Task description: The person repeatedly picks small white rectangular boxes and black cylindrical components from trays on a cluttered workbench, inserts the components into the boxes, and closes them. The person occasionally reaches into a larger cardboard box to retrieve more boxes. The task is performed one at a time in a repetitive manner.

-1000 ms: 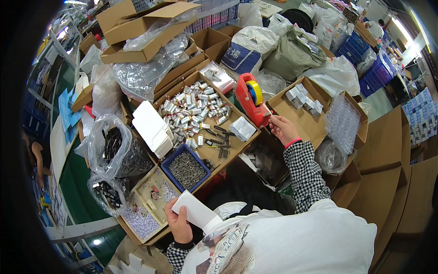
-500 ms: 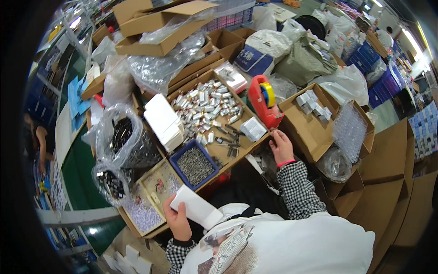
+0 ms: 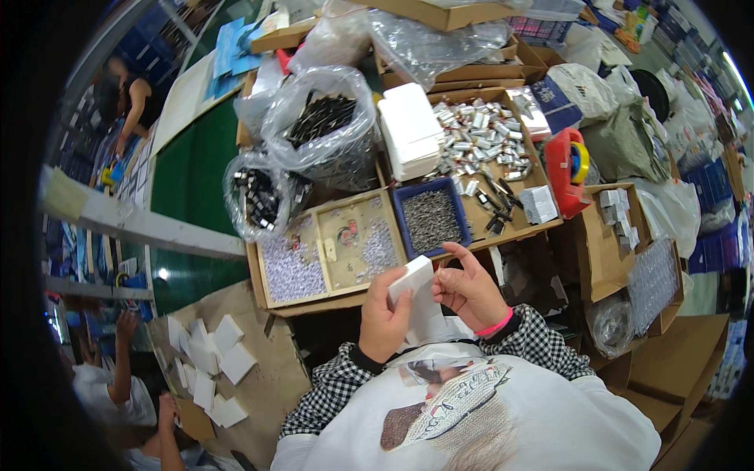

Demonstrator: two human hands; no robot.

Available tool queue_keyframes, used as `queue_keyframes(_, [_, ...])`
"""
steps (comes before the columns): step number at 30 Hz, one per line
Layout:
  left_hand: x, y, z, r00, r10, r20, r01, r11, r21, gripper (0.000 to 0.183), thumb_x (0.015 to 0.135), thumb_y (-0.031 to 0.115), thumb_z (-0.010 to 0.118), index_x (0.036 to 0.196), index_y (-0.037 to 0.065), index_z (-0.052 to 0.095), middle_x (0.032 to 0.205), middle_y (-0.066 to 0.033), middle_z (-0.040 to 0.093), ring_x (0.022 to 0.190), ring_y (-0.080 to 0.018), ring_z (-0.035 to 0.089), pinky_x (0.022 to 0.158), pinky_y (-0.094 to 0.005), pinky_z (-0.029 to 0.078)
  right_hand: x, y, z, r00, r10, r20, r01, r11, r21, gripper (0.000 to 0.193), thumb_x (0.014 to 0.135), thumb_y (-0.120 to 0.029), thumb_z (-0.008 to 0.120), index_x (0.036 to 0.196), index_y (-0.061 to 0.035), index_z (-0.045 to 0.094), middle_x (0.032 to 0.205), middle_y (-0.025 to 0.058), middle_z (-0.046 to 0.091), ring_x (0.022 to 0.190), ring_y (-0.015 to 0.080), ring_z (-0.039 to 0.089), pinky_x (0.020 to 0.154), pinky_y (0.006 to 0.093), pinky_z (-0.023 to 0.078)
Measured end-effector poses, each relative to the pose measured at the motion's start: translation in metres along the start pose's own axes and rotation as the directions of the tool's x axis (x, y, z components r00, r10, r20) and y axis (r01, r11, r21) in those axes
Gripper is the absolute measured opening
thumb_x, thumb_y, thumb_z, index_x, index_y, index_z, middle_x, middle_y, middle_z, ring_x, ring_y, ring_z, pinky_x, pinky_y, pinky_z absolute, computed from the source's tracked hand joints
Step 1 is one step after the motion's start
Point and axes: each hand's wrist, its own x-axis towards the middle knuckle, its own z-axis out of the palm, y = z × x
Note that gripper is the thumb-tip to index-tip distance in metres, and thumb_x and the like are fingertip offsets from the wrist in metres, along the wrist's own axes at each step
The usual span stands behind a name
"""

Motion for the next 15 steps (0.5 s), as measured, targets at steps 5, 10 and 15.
queue_keyframes(5, [-0.010, 0.007, -0.008, 0.994, 0.092, -0.060, -0.081, 0.983, 0.166, 0.031, 0.083, 0.004, 0.056, 0.113, 0.003, 0.049, 0.101, -0.0129, 0.055, 0.080, -0.0216, 0.056, 0.068, -0.0277, 0.045, 0.001, 0.016, 0.027, 1.000, 0.009, -0.016, -0.009, 1.000, -0.022, 0.053, 0.085, -0.007, 0.061, 0.128, -0.0061, 0.029, 0.092, 0.0109, 0.060, 0.080, 0.0163, 0.060, 0.074, 0.0292, 0.050])
queue_keyframes(10, [-0.015, 0.007, -0.016, 0.990, 0.117, -0.074, -0.098, 0.971, 0.220, 0.034, 0.083, 0.004, 0.057, 0.115, 0.004, 0.047, 0.103, -0.0148, 0.055, 0.085, -0.0245, 0.058, 0.071, -0.0298, 0.046, 0.002, 0.021, 0.038, 1.000, -0.017, 0.011, 0.018, 0.995, -0.101, 0.050, 0.085, -0.007, 0.061, 0.125, -0.0034, 0.029, 0.089, 0.0124, 0.061, 0.079, 0.0167, 0.061, 0.072, 0.0281, 0.050])
queue_keyframes(15, [-0.018, 0.008, -0.016, 0.980, 0.155, -0.122, -0.126, 0.968, 0.218, 0.043, 0.082, 0.003, 0.058, 0.122, 0.005, 0.042, 0.105, -0.0174, 0.054, 0.090, -0.0278, 0.058, 0.075, -0.0319, 0.047, 0.002, 0.025, 0.047, 0.998, -0.059, -0.024, 0.055, 0.987, -0.149, 0.047, 0.085, -0.007, 0.061, 0.121, -0.0014, 0.031, 0.089, 0.0136, 0.062, 0.079, 0.0175, 0.062, 0.071, 0.0278, 0.051])
